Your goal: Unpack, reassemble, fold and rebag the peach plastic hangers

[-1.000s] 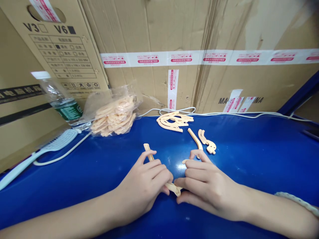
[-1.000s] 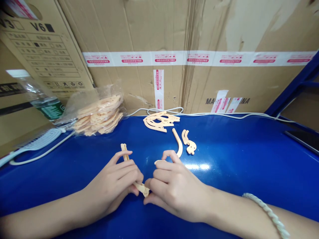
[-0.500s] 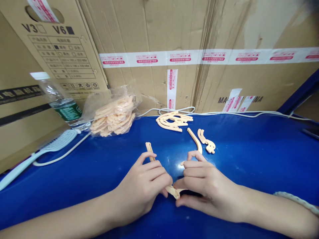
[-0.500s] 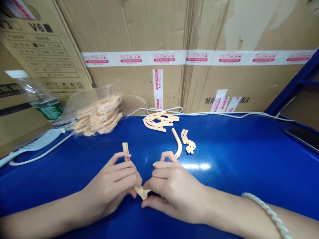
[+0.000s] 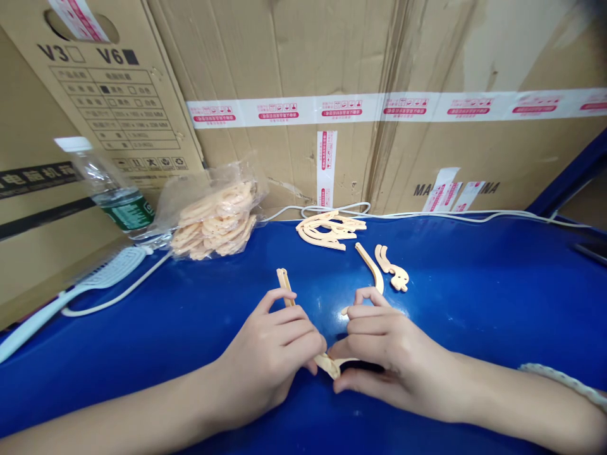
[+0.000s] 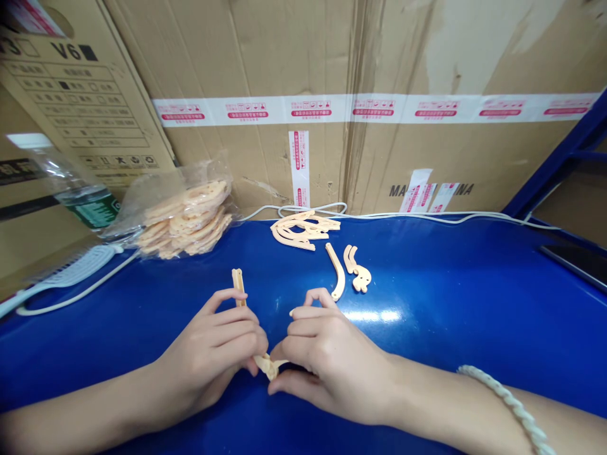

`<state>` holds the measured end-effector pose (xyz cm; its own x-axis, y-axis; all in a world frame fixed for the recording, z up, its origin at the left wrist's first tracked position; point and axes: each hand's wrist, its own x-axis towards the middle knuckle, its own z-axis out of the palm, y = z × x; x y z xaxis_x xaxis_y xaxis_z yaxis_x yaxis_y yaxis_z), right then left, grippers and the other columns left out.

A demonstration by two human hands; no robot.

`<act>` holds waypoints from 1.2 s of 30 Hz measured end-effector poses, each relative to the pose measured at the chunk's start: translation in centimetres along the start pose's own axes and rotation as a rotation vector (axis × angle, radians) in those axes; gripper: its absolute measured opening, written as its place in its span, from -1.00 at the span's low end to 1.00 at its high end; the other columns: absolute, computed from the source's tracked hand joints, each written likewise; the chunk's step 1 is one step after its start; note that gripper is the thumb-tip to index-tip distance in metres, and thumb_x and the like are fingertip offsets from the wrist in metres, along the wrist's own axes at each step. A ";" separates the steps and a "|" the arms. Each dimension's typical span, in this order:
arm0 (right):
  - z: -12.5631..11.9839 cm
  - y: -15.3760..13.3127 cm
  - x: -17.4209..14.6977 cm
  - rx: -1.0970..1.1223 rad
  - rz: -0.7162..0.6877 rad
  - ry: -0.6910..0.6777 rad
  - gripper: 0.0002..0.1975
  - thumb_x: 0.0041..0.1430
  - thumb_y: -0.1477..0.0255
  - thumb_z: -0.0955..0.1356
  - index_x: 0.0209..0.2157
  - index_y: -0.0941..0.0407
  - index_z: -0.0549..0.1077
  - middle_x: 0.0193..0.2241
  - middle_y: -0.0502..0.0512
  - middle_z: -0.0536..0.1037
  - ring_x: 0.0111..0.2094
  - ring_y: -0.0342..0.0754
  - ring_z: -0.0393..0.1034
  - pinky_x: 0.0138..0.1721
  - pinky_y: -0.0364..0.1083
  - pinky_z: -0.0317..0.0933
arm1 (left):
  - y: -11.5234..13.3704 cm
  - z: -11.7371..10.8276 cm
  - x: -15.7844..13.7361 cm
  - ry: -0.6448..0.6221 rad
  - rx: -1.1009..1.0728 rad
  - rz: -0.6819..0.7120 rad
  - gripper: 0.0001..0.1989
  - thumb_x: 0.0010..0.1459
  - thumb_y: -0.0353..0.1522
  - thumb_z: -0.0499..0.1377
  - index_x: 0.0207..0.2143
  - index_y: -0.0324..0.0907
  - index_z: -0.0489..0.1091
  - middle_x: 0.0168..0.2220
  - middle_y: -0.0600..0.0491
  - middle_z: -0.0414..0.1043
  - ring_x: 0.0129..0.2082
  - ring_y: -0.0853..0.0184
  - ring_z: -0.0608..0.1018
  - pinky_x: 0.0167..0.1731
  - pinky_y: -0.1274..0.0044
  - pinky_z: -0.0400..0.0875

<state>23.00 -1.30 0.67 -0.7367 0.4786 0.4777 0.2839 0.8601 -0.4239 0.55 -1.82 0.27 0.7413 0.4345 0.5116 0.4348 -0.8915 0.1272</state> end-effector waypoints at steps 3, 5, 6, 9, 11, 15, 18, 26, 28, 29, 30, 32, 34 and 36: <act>0.1 0.0 0.0 0.000 -0.001 0.005 -0.83 0.24 0.33 0.40 -0.30 0.15 0.55 -0.55 -0.07 0.44 -0.45 -0.16 0.24 -0.15 -0.07 -0.01 | 0.0 0.0 0.0 0.018 -0.002 0.010 -0.75 0.21 -0.63 -0.03 -0.44 -0.16 0.25 -0.46 0.17 0.48 -0.43 0.39 0.47 -0.03 0.37 0.11; 0.1 -0.1 0.0 0.000 0.000 0.005 -0.84 0.24 0.33 0.40 -0.30 0.15 0.55 -0.55 -0.08 0.43 -0.45 -0.17 0.25 -0.15 -0.07 -0.01 | 0.0 0.1 0.0 0.029 0.001 0.012 -0.75 0.21 -0.63 -0.03 -0.44 -0.16 0.25 -0.46 0.17 0.48 -0.43 0.39 0.48 -0.03 0.37 0.12; 0.1 -0.1 0.0 0.000 0.001 0.006 -0.84 0.24 0.34 0.40 -0.29 0.15 0.55 -0.55 -0.08 0.44 -0.45 -0.17 0.25 -0.15 -0.06 -0.01 | 0.0 0.2 0.0 0.033 0.003 0.012 -0.75 0.21 -0.63 -0.02 -0.44 -0.16 0.25 -0.46 0.17 0.48 -0.43 0.39 0.48 -0.03 0.36 0.12; 0.2 -0.2 0.1 0.009 0.001 0.005 -0.84 0.25 0.34 0.40 -0.30 0.15 0.56 -0.55 -0.08 0.45 -0.45 -0.16 0.26 -0.14 -0.05 0.00 | 0.1 0.2 0.0 0.030 0.009 0.012 -0.75 0.21 -0.62 -0.02 -0.44 -0.17 0.27 -0.47 0.17 0.48 -0.44 0.39 0.48 -0.03 0.36 0.13; 0.1 -0.2 0.1 0.041 0.014 0.003 -0.85 0.23 0.34 0.41 -0.31 0.14 0.56 -0.55 -0.07 0.46 -0.45 -0.16 0.28 -0.15 -0.05 0.01 | 0.1 0.2 -0.1 0.040 0.030 0.023 -0.74 0.23 -0.61 -0.02 -0.44 -0.17 0.28 -0.48 0.16 0.48 -0.44 0.39 0.48 -0.05 0.37 0.13; -0.4 0.8 0.1 0.164 0.129 0.047 -0.86 0.20 0.34 0.44 -0.35 0.13 0.55 -0.52 -0.07 0.53 -0.48 -0.19 0.32 -0.23 -0.09 0.07 | -0.3 -0.1 -0.4 0.178 0.146 0.094 -0.70 0.31 -0.55 -0.04 -0.48 -0.17 0.29 -0.42 0.13 0.54 -0.37 0.35 0.48 -0.04 0.35 0.13; -0.9 2.0 0.3 0.094 0.178 0.114 -0.86 0.18 0.31 0.44 -0.35 0.10 0.56 -0.59 -0.08 0.47 -0.52 -0.16 0.27 -0.26 -0.06 0.09 | -1.0 -0.2 -0.5 0.209 0.094 0.055 -0.73 0.32 -0.55 -0.02 -0.40 -0.15 0.35 -0.39 0.13 0.54 -0.37 0.36 0.49 0.02 0.35 0.17; -1.4 2.3 0.7 -0.261 0.169 0.045 -0.89 0.25 0.48 0.31 -0.20 0.08 0.46 -0.24 0.09 0.52 -0.10 0.03 0.31 0.12 0.17 -0.01 | -3.4 0.7 -0.7 0.064 -0.009 -0.094 -0.78 0.32 -0.55 -0.01 -0.14 -0.11 0.34 -0.35 0.16 0.54 -0.26 0.37 0.53 0.14 0.32 0.11; -1.4 2.5 0.7 -0.318 0.160 0.032 -0.86 0.28 0.50 0.28 -0.18 0.07 0.45 -0.21 0.09 0.53 -0.06 0.03 0.31 0.17 0.20 -0.07 | -3.8 0.7 -0.8 0.025 0.031 -0.101 -0.72 0.29 -0.59 -0.02 -0.08 -0.11 0.33 -0.31 0.13 0.53 -0.21 0.35 0.52 0.13 0.30 0.13; -1.4 2.7 0.7 -0.341 0.161 0.030 -0.85 0.29 0.50 0.27 -0.17 0.07 0.45 -0.20 0.09 0.53 -0.05 0.03 0.32 0.17 0.21 -0.07 | -4.0 0.7 -0.8 0.002 0.047 -0.101 -0.68 0.27 -0.61 -0.04 -0.06 -0.12 0.32 -0.30 0.11 0.53 -0.19 0.34 0.51 0.12 0.30 0.16; -1.4 2.9 0.8 -0.360 0.162 0.029 -0.84 0.30 0.51 0.26 -0.17 0.06 0.46 -0.19 0.09 0.54 -0.04 0.03 0.32 0.17 0.21 -0.06 | -4.1 0.6 -0.7 -0.021 0.057 -0.098 -0.65 0.26 -0.63 -0.06 -0.05 -0.13 0.32 -0.27 0.09 0.52 -0.16 0.33 0.50 0.10 0.30 0.19; -1.3 3.2 0.8 -0.389 0.164 0.026 -0.82 0.29 0.53 0.26 -0.17 0.07 0.47 -0.19 0.09 0.55 -0.02 0.03 0.33 0.16 0.21 -0.04 | -4.1 0.3 -0.6 -0.052 0.068 -0.081 -0.63 0.26 -0.66 -0.08 -0.05 -0.14 0.32 -0.18 0.04 0.52 -0.07 0.29 0.47 0.08 0.30 0.23; -1.1 3.4 0.8 -0.411 0.168 0.019 -0.81 0.29 0.54 0.26 -0.17 0.07 0.48 -0.19 0.09 0.55 -0.02 0.04 0.33 0.15 0.22 -0.02 | -4.0 0.0 -0.3 -0.056 0.077 -0.068 -0.68 0.29 -0.63 -0.07 -0.10 -0.14 0.35 -0.07 0.00 0.50 0.02 0.25 0.42 0.05 0.30 0.27; -1.1 3.5 0.7 -0.431 0.176 0.014 -0.81 0.29 0.54 0.26 -0.17 0.08 0.49 -0.19 0.10 0.54 -0.03 0.05 0.34 0.14 0.22 0.00 | -3.8 -0.3 -0.2 -0.052 0.078 -0.085 -0.78 0.32 -0.55 -0.01 -0.13 -0.15 0.37 -0.01 -0.03 0.47 0.06 0.20 0.40 0.04 0.30 0.30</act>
<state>24.10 2.26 0.35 -0.6469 0.6236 0.4389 0.6354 0.7590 -0.1421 -1.38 1.43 0.00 0.7246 0.5157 0.4571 0.5340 -0.8395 0.1006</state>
